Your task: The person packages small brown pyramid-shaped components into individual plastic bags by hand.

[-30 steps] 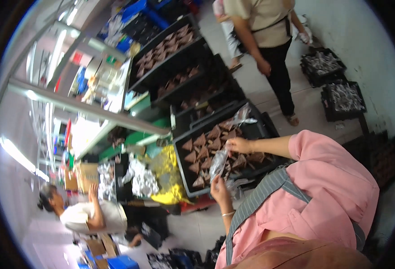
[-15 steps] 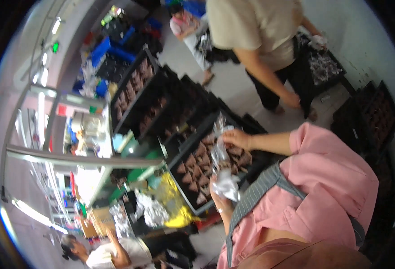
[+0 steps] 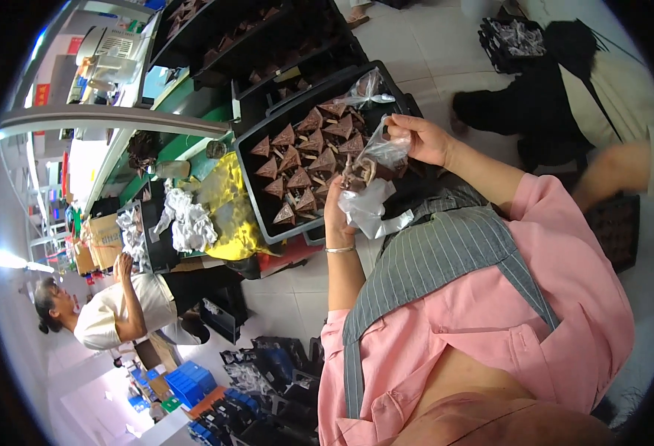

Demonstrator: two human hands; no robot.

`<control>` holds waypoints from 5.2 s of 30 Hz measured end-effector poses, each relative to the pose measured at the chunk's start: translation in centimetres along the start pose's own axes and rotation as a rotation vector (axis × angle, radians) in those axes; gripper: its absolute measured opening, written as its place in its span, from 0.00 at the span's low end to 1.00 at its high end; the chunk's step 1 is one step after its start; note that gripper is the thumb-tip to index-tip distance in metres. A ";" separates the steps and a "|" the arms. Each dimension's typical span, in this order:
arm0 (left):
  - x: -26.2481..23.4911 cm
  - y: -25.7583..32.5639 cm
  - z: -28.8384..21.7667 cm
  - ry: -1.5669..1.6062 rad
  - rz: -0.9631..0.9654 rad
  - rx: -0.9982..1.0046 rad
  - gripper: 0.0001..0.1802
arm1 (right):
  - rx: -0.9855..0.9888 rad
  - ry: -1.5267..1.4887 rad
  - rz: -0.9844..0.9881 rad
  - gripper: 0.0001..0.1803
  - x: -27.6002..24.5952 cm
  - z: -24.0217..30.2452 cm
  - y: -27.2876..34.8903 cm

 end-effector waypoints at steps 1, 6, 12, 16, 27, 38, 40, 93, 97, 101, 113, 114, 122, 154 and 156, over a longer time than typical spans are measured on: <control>0.1 0.0 0.1 0.003 0.004 0.010 0.13 | 0.067 -0.017 0.080 0.15 0.8 -0.3 0.2; -1.0 0.1 -1.0 -0.320 -0.234 0.201 0.12 | 0.284 0.459 0.171 0.32 2.8 -1.2 -0.2; -0.7 -1.6 -1.2 -0.386 -0.372 0.207 0.08 | 0.089 1.480 0.284 0.41 0.9 -3.8 -3.1; -1.1 -1.6 -0.9 -0.597 -0.443 0.250 0.06 | 0.055 1.699 0.276 0.40 0.3 -3.3 -4.4; 1.0 -0.6 0.4 -0.612 -0.515 0.266 0.22 | 0.057 2.075 0.554 0.31 1.3 -4.9 -7.4; 0.3 1.8 -1.1 -0.335 -0.463 0.525 0.08 | 0.348 0.278 0.005 0.23 -3.1 -1.5 -7.1; 0.7 1.9 -1.3 -0.541 -0.520 0.481 0.09 | 0.252 0.150 0.014 0.22 -2.4 -0.4 -6.9; 7.9 1.2 -9.1 -0.269 -0.319 0.481 0.10 | 0.178 1.329 0.894 0.16 11.1 8.7 -6.8; 7.8 4.6 -10.0 -1.410 -0.794 0.906 0.08 | 0.411 0.711 0.800 0.14 9.6 4.3 -4.5; 14.0 7.5 -8.7 -1.674 -0.985 1.070 0.04 | 0.444 0.373 0.708 0.10 8.2 2.0 -3.1; 17.9 7.3 -1.3 -1.615 -0.468 1.179 0.14 | 0.179 1.254 0.845 0.19 6.8 -2.2 -2.6; 17.2 7.5 -1.3 -1.527 -0.521 1.142 0.16 | 0.299 1.162 0.713 0.15 5.9 -2.1 -3.0; 13.2 7.5 -1.0 -1.549 -0.647 1.039 0.11 | 0.478 1.208 0.592 0.22 5.7 -2.3 -2.1; 8.7 1.3 1.3 -0.605 -0.097 0.282 0.15 | -0.799 1.892 0.725 0.08 9.2 0.7 1.3; 7.3 0.5 0.6 -1.001 -0.307 0.491 0.11 | -0.847 1.886 0.726 0.08 9.2 1.0 1.3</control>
Point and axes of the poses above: each hand's wrist, its own y-axis away from the middle knuckle, its own x-axis out of the palm, z = x × y, the point moved 6 cm from there along -y, towards the middle knuckle, and after that the axes turned 3 degrees about -x, right-handed, at the moved point
